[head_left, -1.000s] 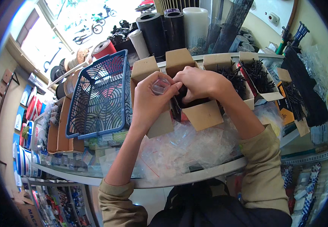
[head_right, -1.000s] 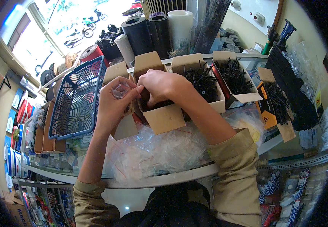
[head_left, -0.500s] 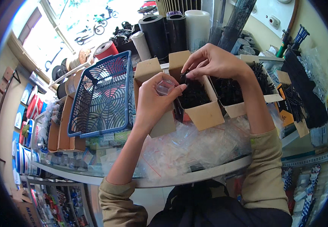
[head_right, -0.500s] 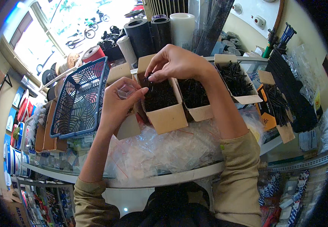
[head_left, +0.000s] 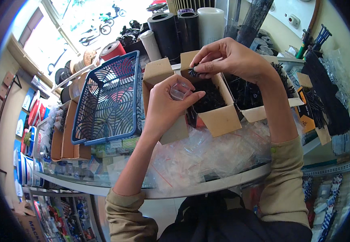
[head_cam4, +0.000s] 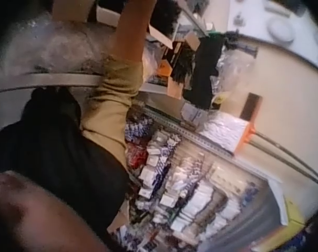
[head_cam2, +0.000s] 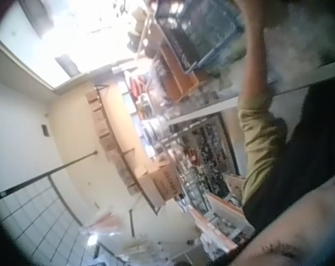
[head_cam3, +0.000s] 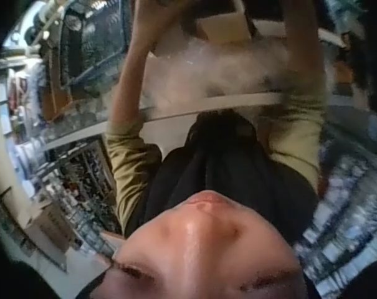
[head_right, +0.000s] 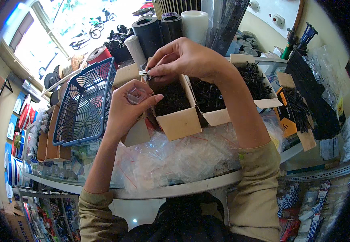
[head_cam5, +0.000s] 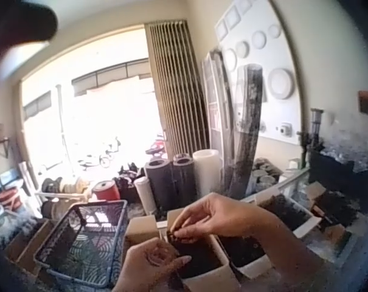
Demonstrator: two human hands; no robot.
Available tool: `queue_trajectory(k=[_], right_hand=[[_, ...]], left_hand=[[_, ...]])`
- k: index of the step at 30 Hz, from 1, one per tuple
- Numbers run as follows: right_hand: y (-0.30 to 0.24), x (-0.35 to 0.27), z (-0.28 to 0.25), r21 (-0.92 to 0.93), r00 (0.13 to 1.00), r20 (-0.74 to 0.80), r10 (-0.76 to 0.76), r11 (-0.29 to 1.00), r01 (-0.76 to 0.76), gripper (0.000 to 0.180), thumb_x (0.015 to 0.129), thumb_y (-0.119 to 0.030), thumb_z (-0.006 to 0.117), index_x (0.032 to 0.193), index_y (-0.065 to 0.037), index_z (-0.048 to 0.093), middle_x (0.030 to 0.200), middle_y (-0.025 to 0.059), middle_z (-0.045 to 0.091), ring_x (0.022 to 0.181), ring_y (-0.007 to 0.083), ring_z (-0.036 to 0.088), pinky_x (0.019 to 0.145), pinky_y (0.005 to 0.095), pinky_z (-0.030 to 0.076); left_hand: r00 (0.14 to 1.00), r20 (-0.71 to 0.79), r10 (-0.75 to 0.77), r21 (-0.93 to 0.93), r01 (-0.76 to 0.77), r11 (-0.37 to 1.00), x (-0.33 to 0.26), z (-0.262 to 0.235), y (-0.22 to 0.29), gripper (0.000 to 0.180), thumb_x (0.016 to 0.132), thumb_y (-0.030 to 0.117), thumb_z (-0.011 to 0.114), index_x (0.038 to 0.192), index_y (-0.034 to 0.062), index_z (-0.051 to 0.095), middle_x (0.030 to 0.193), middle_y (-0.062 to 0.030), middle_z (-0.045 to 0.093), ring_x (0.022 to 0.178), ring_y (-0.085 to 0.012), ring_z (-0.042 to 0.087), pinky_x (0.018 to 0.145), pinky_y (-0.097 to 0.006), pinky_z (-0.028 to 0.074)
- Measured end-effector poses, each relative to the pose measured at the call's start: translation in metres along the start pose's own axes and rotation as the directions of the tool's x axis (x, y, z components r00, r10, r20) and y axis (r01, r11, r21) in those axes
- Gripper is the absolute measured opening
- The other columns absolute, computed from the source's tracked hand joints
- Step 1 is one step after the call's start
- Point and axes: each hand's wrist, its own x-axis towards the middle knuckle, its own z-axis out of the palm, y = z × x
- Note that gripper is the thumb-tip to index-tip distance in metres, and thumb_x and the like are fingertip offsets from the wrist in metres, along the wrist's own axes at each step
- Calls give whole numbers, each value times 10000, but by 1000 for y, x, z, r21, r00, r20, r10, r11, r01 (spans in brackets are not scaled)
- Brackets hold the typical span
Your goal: Sorting small hardware clips from boxes into individual plastic bags.
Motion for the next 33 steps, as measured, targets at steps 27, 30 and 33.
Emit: queue_trajectory(k=[27,30,33], right_hand=[[-5,6,31,-294,995,-56,-78,954,58,287,748,-207,714,914,25,688,774,141,676,685,182,647,671,274,502],[-8,4,33,-366,991,-97,-93,929,52,251,741,-194,707,900,1,698,773,142,677,686,201,651,672,282,505],[-10,2,30,-362,991,-102,-92,931,49,236,740,-193,702,885,-6,701,766,144,676,691,209,654,676,285,506]], left_hand=[[998,47,-46,-86,49,995,-2,-2,6,271,731,170,765,908,0,649,789,-12,655,716,-44,578,649,-217,472],[994,68,-82,-136,91,987,-3,-2,7,270,739,163,759,923,-1,651,798,-21,660,714,-52,598,639,-212,486],[994,86,-72,-209,89,974,-3,-1,6,257,743,152,754,923,-2,653,801,-28,662,712,-59,615,628,-207,497]])
